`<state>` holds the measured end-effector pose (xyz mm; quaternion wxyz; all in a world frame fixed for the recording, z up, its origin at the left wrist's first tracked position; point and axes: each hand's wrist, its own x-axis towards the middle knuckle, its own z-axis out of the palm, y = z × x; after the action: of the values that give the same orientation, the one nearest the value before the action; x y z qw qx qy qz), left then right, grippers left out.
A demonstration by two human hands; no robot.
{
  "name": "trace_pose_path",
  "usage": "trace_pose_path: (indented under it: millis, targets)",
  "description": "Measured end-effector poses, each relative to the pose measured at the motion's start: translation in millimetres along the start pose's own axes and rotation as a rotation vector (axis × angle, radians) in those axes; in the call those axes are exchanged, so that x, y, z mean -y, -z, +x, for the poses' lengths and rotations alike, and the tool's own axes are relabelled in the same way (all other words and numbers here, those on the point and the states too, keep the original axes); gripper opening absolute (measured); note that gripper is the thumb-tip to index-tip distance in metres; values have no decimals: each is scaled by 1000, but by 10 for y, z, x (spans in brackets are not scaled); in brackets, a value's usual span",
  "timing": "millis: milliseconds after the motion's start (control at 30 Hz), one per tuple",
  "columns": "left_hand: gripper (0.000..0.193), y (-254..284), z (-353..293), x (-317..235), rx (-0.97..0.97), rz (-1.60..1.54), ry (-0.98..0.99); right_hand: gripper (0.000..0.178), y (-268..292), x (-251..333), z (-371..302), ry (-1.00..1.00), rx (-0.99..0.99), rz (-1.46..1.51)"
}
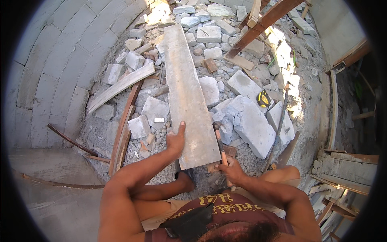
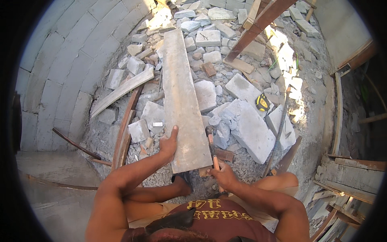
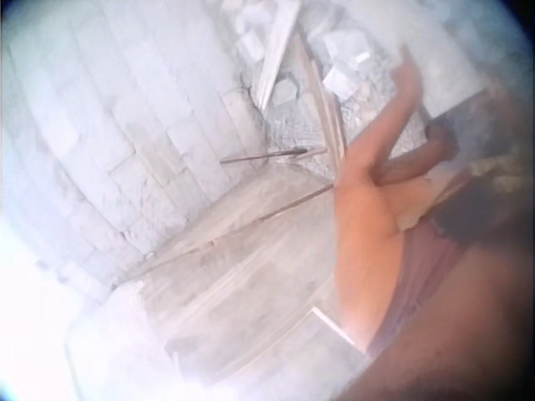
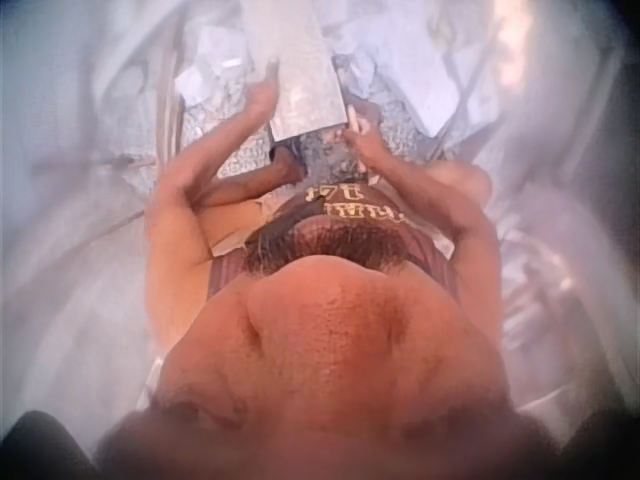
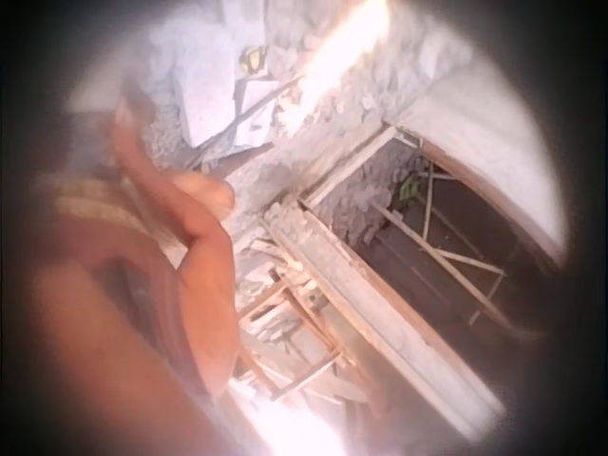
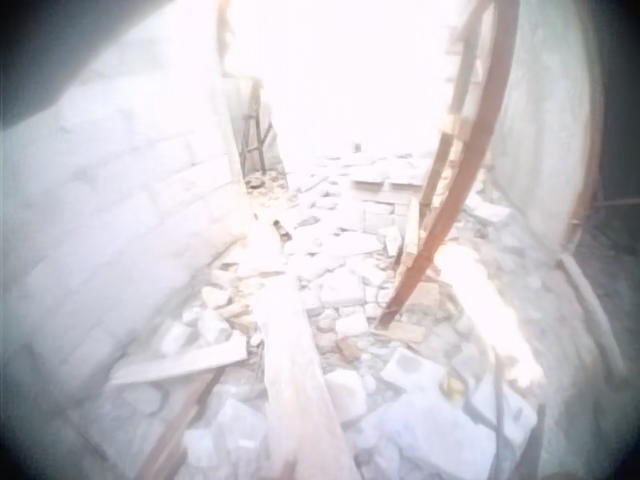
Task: The person measures a wooden plank with a tape measure, then uses a hammer to break a large ceramic tile into smaller pieces on a debris-covered floor. The person also briefly hands a hammer to another worker on a scaffold.
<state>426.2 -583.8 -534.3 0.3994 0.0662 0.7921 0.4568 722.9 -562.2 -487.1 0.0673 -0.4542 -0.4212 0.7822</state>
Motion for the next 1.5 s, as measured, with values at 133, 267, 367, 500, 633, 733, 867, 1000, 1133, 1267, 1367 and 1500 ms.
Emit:
trace_pose_path:
  millis: [133, 267, 367, 500, 633, 733, 867, 1000, 1133, 1267, 1367, 1500]
  targets:
    - [79, 318, -416, -453, 76, -96, -33, 43, -155, 268, -425, 1, 45, -2]
    - [77, 383, -562, -738, 46, -103, -94, 54, -266, 365, -384, 215, 31, -5]
    - [77, 296, -187, -943, 53, -127, -137, 60, -164, 462, 135, 202, 34, -87]
    - [83, 101, 585, -1036, 12, -72, -190, 61, -138, 506, 921, 320, -42, -17]
    - [94, -155, 1147, -581, -18, -33, -100, 57, -16, 205, 1316, 333, -181, -82]
    - [101, -288, 1395, -104, -129, 86, -56, 55, 28, -134, 1418, 331, -285, -110]
    - [112, -241, 1554, 315, -112, 20, -58, 54, 128, -401, 1419, 232, -276, 80]
    - [116, -206, 1646, 374, -106, 196, -102, 52, 221, -281, 1284, 254, -322, -101]
    - [123, -188, 1410, 291, -251, 367, -125, 41, 169, 95, 939, 158, -302, -178]
    - [137, -375, 688, 281, -493, 229, 108, 40, 86, 469, 451, 30, -260, 64]
    - [140, -700, 22, 447, -720, 85, 422, 31, 95, 687, 269, 5, -292, 16]
    - [125, -952, -325, 696, -289, -291, 487, 27, 175, 825, 336, -79, -270, 246]
